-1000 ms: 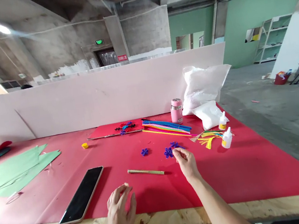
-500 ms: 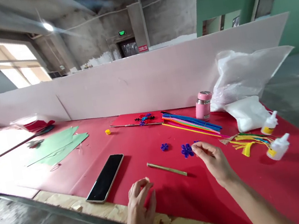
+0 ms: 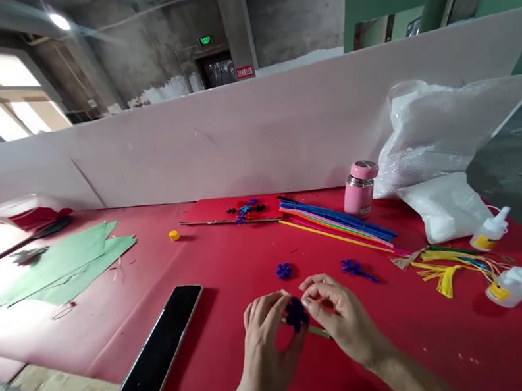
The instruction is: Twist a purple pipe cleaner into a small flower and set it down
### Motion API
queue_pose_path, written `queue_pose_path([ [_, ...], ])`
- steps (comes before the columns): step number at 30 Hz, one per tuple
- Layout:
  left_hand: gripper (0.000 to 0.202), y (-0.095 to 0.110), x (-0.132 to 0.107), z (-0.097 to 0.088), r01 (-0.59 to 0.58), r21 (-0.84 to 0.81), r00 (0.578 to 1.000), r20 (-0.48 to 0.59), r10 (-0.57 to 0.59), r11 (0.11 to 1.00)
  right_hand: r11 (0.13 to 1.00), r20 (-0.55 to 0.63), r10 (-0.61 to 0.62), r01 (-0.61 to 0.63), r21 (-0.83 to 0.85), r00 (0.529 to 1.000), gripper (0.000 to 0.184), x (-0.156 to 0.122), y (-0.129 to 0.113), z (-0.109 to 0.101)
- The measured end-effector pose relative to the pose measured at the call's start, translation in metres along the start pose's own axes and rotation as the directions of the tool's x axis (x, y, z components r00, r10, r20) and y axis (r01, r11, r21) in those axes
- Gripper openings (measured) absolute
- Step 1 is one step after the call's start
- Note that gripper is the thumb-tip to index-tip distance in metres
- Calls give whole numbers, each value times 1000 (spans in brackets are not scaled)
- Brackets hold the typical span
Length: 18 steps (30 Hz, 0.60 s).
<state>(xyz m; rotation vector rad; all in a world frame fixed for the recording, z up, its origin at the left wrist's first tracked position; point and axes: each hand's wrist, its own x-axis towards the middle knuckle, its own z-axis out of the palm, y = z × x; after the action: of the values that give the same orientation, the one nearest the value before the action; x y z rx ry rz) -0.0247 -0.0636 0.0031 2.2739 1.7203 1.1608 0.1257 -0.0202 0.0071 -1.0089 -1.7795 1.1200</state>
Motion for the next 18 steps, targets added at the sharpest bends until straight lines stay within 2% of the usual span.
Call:
queue_pose_path([
  [5,35,-19,17,3,66,-59,996,59,-63,996,1000,53,27,-27,1,998,19,21,8,-2],
  [8,23,-26,27,8,148,-114,983,129,-133,982,1000,84,30,-30,-2,996,19,31,13,-5],
  [10,23,-32,32,10,171,-119,977,145,-154,978,1000,89,23,-22,-20,996,18,38,16,-7],
  [13,31,-42,36,12,141,-61,985,114,-133,988,996,62,42,-37,-80,997,18,49,19,-9],
  [18,25,-63,26,2,108,68,993,32,-110,992,984,41,38,-30,-174,998,21,64,27,-6],
])
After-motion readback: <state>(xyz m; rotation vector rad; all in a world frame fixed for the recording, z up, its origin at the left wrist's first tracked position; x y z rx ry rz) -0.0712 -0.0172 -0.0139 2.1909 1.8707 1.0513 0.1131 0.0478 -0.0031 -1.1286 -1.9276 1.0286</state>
